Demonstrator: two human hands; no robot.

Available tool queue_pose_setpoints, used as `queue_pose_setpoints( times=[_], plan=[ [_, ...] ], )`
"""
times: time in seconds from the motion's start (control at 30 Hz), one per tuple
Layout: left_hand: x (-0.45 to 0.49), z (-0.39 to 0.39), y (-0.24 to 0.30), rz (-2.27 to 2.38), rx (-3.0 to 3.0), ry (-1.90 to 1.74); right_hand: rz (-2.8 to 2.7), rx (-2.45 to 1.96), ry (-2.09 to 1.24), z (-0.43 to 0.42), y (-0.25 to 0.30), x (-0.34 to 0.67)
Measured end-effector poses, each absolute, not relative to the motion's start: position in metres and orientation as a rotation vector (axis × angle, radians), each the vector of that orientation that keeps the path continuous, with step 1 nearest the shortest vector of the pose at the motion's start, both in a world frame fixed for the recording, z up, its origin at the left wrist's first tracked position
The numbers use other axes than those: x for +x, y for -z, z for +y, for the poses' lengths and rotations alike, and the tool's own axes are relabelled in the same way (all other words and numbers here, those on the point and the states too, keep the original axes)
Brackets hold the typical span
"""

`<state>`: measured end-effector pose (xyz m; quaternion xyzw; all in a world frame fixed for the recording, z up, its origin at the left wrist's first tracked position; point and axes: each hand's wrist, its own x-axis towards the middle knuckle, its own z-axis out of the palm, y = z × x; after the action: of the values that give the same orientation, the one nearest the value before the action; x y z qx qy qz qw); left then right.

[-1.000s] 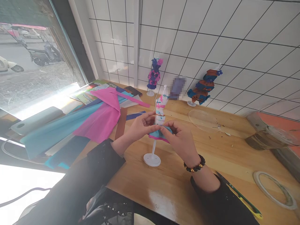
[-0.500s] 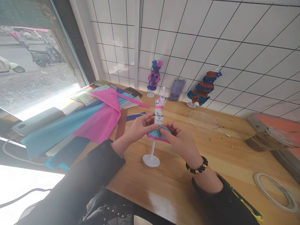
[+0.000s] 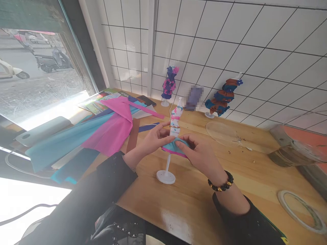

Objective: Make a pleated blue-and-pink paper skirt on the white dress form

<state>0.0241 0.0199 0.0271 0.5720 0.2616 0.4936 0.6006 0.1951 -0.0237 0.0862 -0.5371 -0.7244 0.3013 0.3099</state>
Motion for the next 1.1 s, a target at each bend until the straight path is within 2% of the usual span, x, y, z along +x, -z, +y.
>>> queue_pose_setpoints(
  times=[0.33,1.1],
  plan=[
    [0.025,0.020,-0.026,0.591,1.272,-1.081,-1.955,-1.397,-0.905,-0.021,-0.090,0.202],
    [0.024,0.023,-0.025,0.556,1.272,-1.073,-1.888,-1.446,-0.812,-0.021,-0.083,0.199]
  ],
)
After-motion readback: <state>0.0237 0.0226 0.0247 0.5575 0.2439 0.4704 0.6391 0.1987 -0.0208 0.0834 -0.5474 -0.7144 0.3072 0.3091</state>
